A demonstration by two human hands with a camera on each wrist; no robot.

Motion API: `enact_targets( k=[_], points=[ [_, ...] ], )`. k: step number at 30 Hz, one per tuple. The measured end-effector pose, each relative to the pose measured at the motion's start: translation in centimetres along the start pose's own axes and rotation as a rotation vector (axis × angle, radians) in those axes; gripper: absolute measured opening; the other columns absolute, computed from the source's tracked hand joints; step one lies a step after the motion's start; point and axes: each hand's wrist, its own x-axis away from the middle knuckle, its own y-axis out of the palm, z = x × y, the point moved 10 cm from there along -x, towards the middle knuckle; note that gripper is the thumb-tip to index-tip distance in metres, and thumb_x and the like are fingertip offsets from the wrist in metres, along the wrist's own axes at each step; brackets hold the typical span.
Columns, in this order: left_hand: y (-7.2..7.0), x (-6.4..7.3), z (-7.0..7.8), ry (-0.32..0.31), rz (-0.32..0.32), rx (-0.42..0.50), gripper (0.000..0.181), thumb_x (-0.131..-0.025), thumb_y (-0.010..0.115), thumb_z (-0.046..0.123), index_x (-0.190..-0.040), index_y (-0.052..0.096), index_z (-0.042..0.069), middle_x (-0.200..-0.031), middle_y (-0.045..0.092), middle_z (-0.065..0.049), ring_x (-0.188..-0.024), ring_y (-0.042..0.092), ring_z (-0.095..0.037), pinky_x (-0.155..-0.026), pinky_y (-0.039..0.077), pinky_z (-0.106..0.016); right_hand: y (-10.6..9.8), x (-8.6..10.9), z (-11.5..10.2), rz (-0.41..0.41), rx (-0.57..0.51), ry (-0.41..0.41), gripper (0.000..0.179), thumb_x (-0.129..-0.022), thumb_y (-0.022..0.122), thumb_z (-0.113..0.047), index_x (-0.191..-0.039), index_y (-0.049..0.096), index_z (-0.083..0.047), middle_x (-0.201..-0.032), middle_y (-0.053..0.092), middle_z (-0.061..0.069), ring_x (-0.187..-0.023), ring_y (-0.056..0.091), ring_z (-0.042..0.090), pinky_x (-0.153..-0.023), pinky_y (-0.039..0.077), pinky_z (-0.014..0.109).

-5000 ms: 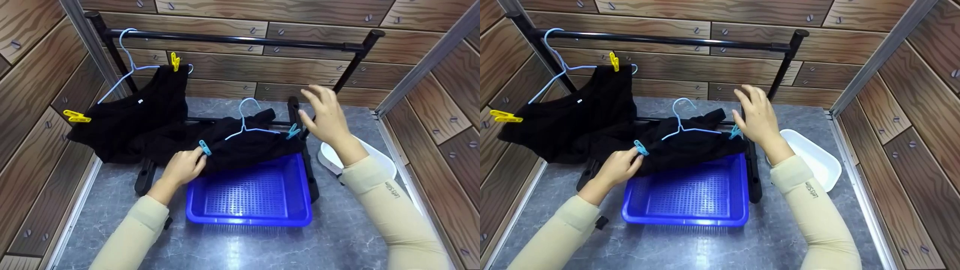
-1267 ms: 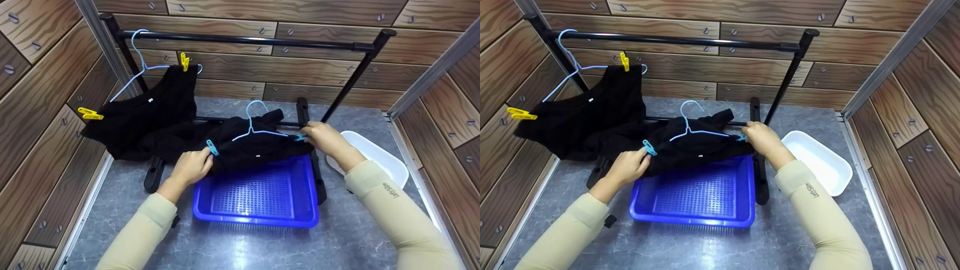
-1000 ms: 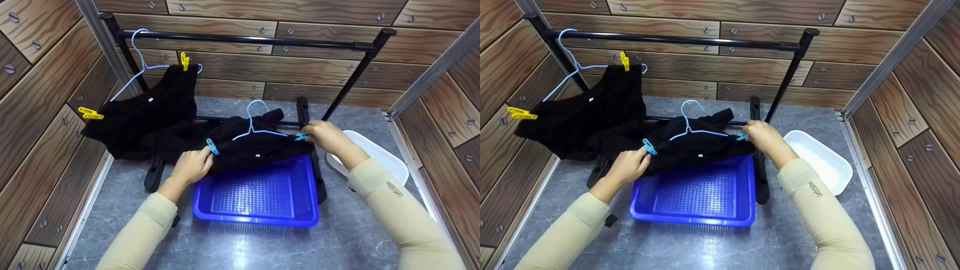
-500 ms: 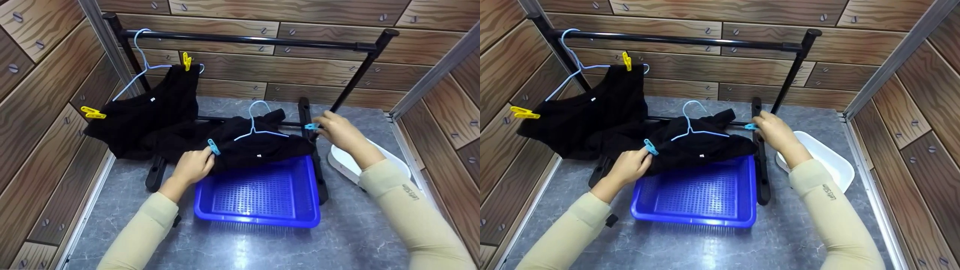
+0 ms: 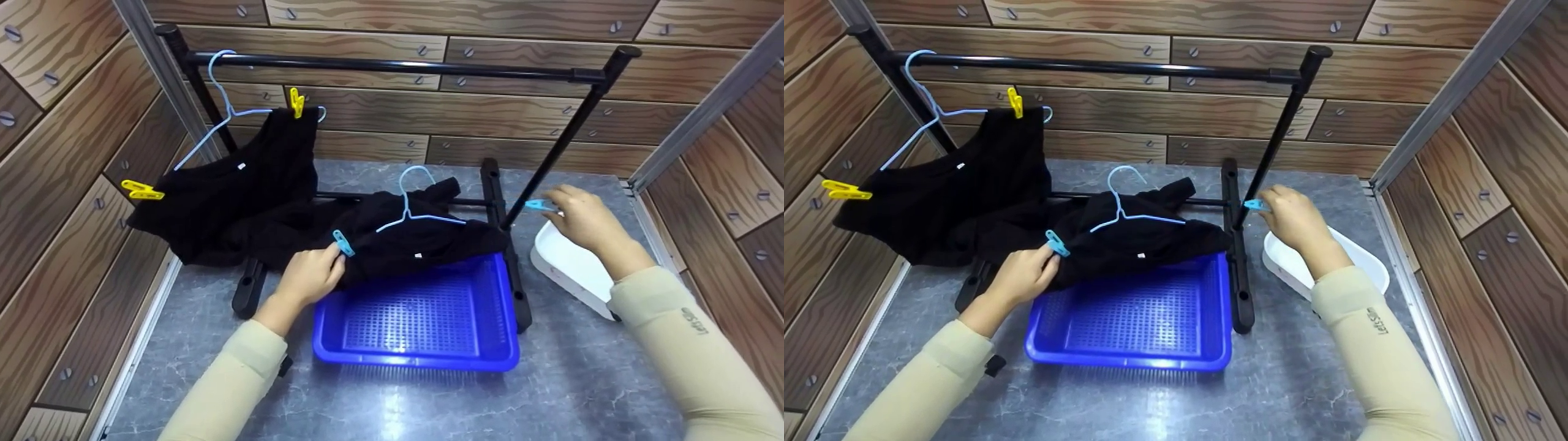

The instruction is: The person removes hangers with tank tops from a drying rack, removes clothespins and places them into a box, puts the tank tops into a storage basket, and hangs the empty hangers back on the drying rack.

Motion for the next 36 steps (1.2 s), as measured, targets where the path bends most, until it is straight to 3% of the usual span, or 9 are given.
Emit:
enact_targets(
  k=[7,15,22,36],
  points=[
    [-0.4,0.0,0.2,0.012,0.023,-0.001,0.018,-0.098,0.053,0.02,-0.088,0.055,0.005,-0.057,0.052,-0.006,-0.052,0.059,-0.033,-0.05,0.047,-0.051,0.5,0.9,1.6,-0.003,-0.007,0.061,0.027,-0.084,0.076,-0.001,-0.108,0.066,0.006,-0.097,0.066,0.022,-0.085,0.066,0.041,-0.073,0.051,0.056],
    [-0.5,0.0,0.4,0.016,0.032,-0.011,0.017,-0.097,0.054,0.02,-0.087,0.054,0.007,-0.057,0.053,-0.005,-0.052,0.06,-0.033,-0.05,0.047,-0.05,2.2,2.3,4.3,-0.132,-0.024,0.211,0.029,-0.096,0.066,-0.012,-0.118,0.061,0.006,-0.107,0.066,0.027,-0.096,0.065,0.045,-0.082,0.05,0.059],
    [-0.3,0.1,0.2,0.013,0.021,-0.005,0.017,-0.097,0.053,0.02,-0.089,0.056,0.006,-0.058,0.054,-0.006,-0.053,0.061,-0.033,-0.05,0.047,-0.05,3.6,3.5,6.4,-0.216,-0.042,0.312,0.034,-0.099,0.063,-0.016,-0.12,0.058,0.009,-0.109,0.065,0.031,-0.095,0.065,0.049,-0.081,0.05,0.061],
    [-0.3,0.1,0.2,0.006,0.009,-0.003,0.017,-0.098,0.053,0.02,-0.088,0.056,0.005,-0.058,0.052,-0.005,-0.053,0.061,-0.034,-0.051,0.048,-0.051,5.4,5.1,8.9,-0.19,-0.049,0.399,0.035,-0.097,0.062,-0.016,-0.118,0.058,0.011,-0.104,0.064,0.034,-0.093,0.063,0.05,-0.081,0.046,0.062]
  ],
)
